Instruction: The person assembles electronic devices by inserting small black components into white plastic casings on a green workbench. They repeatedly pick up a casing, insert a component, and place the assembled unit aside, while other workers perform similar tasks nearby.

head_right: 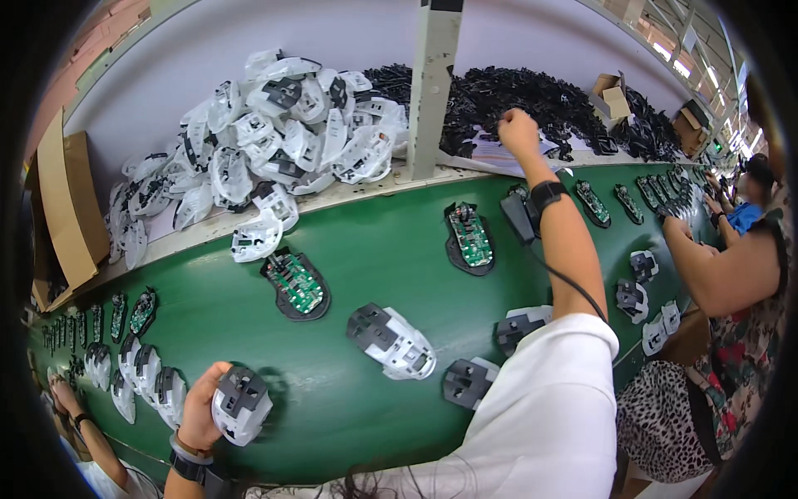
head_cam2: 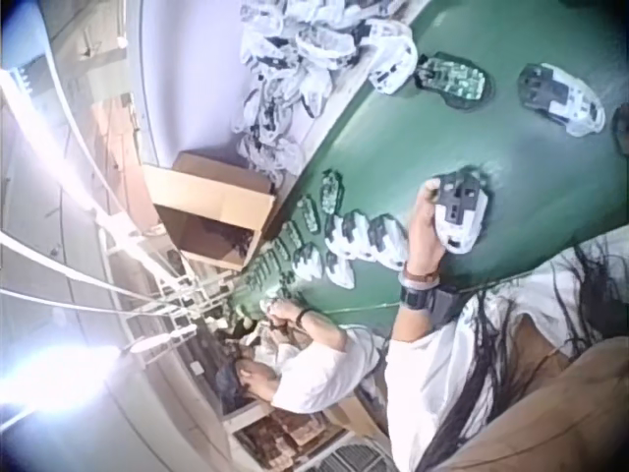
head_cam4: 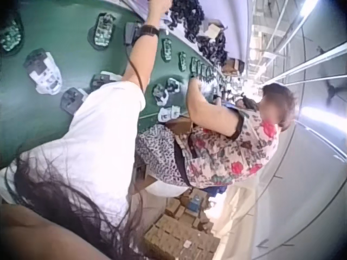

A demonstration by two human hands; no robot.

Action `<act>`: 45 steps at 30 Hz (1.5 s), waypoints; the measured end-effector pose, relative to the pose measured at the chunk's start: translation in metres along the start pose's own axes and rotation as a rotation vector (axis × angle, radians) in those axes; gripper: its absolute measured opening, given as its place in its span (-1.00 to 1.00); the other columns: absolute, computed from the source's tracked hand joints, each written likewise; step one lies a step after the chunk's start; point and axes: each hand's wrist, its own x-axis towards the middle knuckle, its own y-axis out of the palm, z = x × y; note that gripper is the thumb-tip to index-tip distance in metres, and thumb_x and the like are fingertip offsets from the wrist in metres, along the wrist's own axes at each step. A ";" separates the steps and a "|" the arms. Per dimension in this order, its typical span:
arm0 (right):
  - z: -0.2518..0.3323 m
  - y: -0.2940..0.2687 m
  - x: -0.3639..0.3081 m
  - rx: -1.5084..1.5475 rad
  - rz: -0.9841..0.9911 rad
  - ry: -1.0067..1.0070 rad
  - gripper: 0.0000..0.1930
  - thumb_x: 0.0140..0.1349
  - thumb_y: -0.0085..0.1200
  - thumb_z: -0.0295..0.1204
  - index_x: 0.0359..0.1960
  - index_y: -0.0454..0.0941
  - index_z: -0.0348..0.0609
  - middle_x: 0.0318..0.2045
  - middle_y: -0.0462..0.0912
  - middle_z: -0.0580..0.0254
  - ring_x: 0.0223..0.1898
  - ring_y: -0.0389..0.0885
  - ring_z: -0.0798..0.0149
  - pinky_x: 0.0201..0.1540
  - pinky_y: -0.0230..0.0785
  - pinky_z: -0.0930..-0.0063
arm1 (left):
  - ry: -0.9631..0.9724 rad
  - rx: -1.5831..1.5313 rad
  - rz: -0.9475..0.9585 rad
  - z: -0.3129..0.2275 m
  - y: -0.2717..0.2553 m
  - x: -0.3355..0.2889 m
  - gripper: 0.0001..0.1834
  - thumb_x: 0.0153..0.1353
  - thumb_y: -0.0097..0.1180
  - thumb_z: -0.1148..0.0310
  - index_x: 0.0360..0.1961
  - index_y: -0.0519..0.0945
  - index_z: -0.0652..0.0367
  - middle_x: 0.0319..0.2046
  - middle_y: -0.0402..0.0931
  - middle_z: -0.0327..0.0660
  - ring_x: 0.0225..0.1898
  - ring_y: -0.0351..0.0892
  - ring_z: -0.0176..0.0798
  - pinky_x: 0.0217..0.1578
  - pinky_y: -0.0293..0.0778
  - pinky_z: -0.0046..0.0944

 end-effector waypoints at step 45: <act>-0.203 0.033 0.174 0.010 -0.339 0.517 -0.39 -0.18 0.28 -0.25 0.02 0.48 -0.02 -0.07 0.44 -0.11 -0.05 0.49 -0.19 -0.01 0.41 0.06 | -0.614 1.159 -0.031 -0.038 0.118 0.100 -0.86 0.10 0.00 0.52 -0.38 0.60 0.32 -0.49 0.54 -0.18 -0.46 0.45 -0.33 -0.42 0.38 -0.31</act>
